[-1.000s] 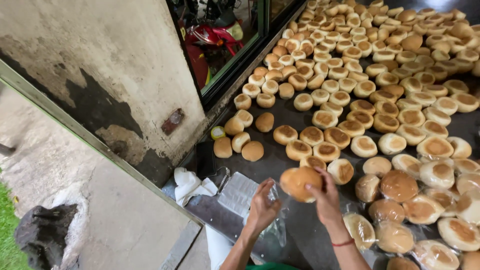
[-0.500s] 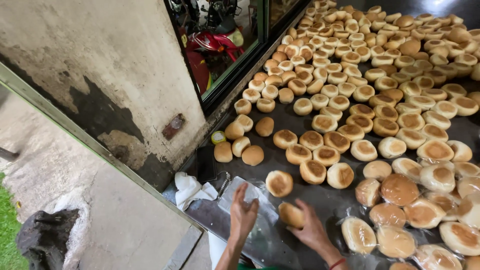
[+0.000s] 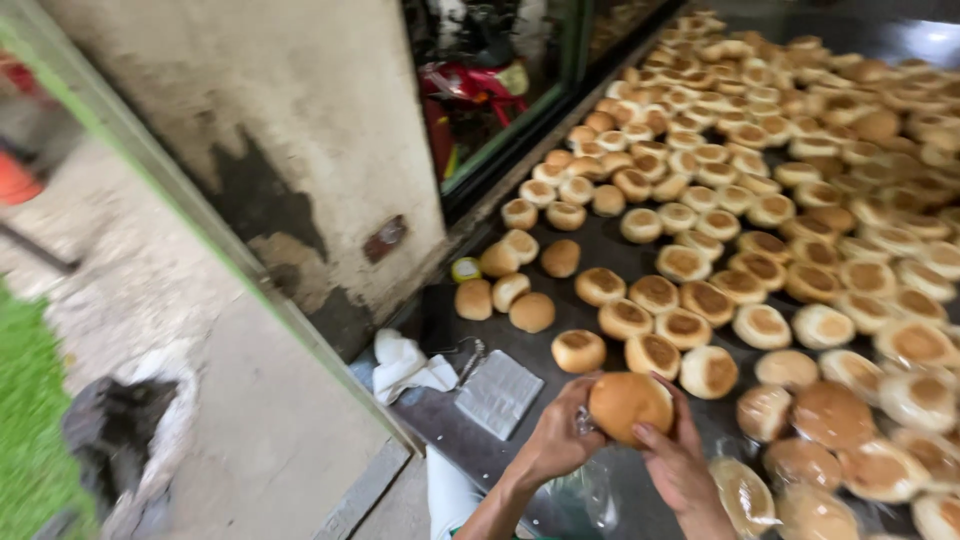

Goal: The person packages bread rolls by inserting them into plastic bags by hand, walks to another table to retrieve additional plastic bags, and resumes bagging the rolls on the table.

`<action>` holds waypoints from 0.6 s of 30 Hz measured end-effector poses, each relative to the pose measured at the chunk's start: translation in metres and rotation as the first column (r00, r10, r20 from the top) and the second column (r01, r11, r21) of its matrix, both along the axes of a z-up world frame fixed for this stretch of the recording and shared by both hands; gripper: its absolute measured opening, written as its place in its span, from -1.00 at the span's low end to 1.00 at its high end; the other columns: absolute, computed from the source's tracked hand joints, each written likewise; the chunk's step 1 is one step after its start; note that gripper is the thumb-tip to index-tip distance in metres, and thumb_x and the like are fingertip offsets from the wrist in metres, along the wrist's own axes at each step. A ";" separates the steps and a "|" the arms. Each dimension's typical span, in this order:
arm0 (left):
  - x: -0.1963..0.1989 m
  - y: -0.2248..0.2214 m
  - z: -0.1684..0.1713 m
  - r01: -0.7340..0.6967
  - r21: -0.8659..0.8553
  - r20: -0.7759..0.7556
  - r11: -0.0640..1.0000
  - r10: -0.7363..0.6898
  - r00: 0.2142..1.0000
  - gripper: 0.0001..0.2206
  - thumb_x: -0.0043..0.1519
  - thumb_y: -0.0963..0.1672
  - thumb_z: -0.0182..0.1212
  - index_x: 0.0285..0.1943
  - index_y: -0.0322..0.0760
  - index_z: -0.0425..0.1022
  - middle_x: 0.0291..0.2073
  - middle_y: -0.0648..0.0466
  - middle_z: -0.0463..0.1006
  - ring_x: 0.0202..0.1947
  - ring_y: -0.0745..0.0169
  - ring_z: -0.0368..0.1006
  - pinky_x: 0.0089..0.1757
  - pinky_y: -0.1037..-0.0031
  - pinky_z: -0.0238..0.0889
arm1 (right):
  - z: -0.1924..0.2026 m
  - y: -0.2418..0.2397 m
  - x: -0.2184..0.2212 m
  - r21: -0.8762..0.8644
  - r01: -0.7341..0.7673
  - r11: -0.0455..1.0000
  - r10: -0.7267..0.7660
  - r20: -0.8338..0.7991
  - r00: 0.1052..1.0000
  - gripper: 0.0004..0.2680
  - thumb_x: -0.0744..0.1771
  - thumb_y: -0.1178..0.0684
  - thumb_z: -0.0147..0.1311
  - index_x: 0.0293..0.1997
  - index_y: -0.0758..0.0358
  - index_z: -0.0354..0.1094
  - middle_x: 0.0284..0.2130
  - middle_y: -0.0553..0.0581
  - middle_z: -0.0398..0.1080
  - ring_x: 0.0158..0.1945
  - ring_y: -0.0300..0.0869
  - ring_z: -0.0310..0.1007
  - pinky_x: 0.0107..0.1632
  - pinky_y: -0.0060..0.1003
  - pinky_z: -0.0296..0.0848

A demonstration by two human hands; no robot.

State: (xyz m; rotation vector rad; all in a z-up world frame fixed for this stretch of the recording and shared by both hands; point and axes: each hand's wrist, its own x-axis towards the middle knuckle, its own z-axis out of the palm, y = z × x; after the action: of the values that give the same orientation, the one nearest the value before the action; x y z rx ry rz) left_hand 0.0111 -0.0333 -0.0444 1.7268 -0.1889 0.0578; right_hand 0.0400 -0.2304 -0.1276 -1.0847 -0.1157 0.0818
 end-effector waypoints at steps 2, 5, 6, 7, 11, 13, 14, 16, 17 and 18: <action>0.003 0.007 -0.010 0.005 0.067 0.049 0.998 -0.008 0.999 -0.37 -0.02 -0.26 0.33 0.32 -0.46 0.31 0.24 -0.21 0.42 0.25 -0.07 0.41 0.14 0.34 0.30 | 0.013 0.003 -0.006 -0.016 -0.007 1.000 0.007 -0.004 1.000 -0.38 0.17 0.28 0.22 0.41 0.15 0.09 0.19 0.13 0.28 0.21 -0.11 0.34 0.18 -0.14 0.40; 0.007 0.010 -0.024 0.022 0.241 0.246 0.970 -0.083 0.966 -0.44 0.01 -0.31 0.22 0.30 -0.55 0.40 0.29 -0.30 0.45 0.32 -0.22 0.39 0.22 0.25 0.28 | 0.034 0.012 -0.016 -0.462 0.284 0.840 -0.079 0.413 0.907 -0.38 0.13 0.24 0.30 0.34 0.17 0.13 0.18 0.17 0.30 0.17 -0.01 0.38 0.15 -0.14 0.42; 0.006 0.008 -0.021 -0.016 0.271 0.253 0.962 -0.055 0.966 -0.41 0.00 -0.30 0.23 0.32 -0.56 0.36 0.27 -0.31 0.43 0.28 -0.25 0.39 0.20 0.24 0.30 | 0.033 0.015 -0.016 -0.610 0.421 0.671 -0.008 0.563 0.827 -0.39 0.11 0.22 0.32 0.30 0.14 0.17 0.14 0.19 0.30 0.14 0.06 0.40 0.11 -0.12 0.44; 0.005 0.005 -0.018 -0.054 0.300 0.260 0.952 -0.028 0.965 -0.38 -0.02 -0.29 0.25 0.33 -0.58 0.33 0.25 -0.32 0.42 0.25 -0.28 0.39 0.17 0.24 0.31 | 0.032 0.017 -0.016 -0.683 0.565 0.463 0.105 0.675 0.730 -0.40 0.09 0.20 0.34 0.26 0.12 0.21 0.09 0.22 0.31 0.11 0.13 0.42 0.08 -0.10 0.45; -0.001 0.003 -0.016 -0.150 0.395 0.506 0.906 -0.078 0.859 -0.38 -0.02 -0.32 0.19 0.35 -0.57 0.35 0.34 -0.32 0.40 0.30 -0.30 0.44 0.20 0.26 0.40 | 0.028 0.020 -0.007 -0.854 0.420 0.306 0.217 0.492 0.843 -0.38 0.11 0.21 0.32 0.33 -0.01 0.21 0.01 0.24 0.30 0.06 0.18 0.43 0.01 -0.08 0.49; 0.001 0.001 -0.017 -0.050 0.431 0.270 0.901 -0.076 0.960 -0.35 -0.05 -0.33 0.22 0.35 -0.61 0.31 0.37 -0.35 0.35 0.06 -0.38 0.47 -0.03 0.16 0.42 | 0.035 0.018 0.000 -0.932 0.233 0.279 0.280 0.311 0.908 -0.32 0.12 0.20 0.33 0.40 -0.04 0.13 0.02 0.23 0.27 0.08 0.19 0.39 0.05 -0.05 0.45; 0.002 0.005 -0.018 -0.039 0.432 0.269 0.901 -0.088 0.959 -0.35 -0.05 -0.33 0.22 0.35 -0.61 0.31 0.37 -0.35 0.35 0.06 -0.38 0.47 -0.03 0.16 0.42 | 0.037 0.016 -0.003 -0.931 0.235 0.278 0.268 0.310 0.912 -0.32 0.12 0.20 0.33 0.40 -0.04 0.13 0.02 0.23 0.27 0.08 0.19 0.39 0.05 -0.05 0.45; 0.006 0.009 -0.022 -0.078 0.335 0.339 0.939 -0.043 0.940 -0.37 -0.07 -0.34 0.25 0.31 -0.59 0.36 0.34 -0.38 0.31 0.06 -0.36 0.52 -0.04 0.17 0.47 | 0.042 0.009 -0.008 -0.910 0.195 0.366 0.365 0.333 0.869 -0.34 0.14 0.19 0.32 0.40 0.03 0.11 0.07 0.29 0.23 0.11 0.23 0.33 0.08 -0.01 0.40; 0.006 0.008 -0.009 -0.065 0.333 0.340 0.941 -0.056 0.939 -0.37 -0.07 -0.34 0.25 0.31 -0.59 0.36 0.34 -0.38 0.31 0.06 -0.36 0.52 -0.04 0.17 0.47 | 0.040 0.005 -0.004 -0.911 0.201 0.361 0.353 0.333 0.874 -0.34 0.14 0.19 0.32 0.40 0.03 0.11 0.07 0.29 0.23 0.11 0.23 0.33 0.08 -0.01 0.40; 0.001 0.007 0.002 -0.015 0.359 0.299 0.933 -0.100 0.949 -0.36 -0.07 -0.34 0.23 0.32 -0.58 0.35 0.37 -0.37 0.27 0.02 -0.35 0.53 -0.10 0.18 0.48 | 0.037 0.002 -0.005 -0.918 0.168 0.360 0.380 0.309 0.872 -0.40 0.17 0.20 0.28 0.36 0.08 0.12 0.09 0.29 0.22 0.13 0.23 0.32 0.09 -0.02 0.40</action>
State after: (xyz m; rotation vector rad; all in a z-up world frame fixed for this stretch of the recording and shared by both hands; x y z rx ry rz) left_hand 0.0116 -0.0263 -0.0423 2.0714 -0.4985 0.2821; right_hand 0.0348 -0.2280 -0.0910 -2.2911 -0.6796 -0.0173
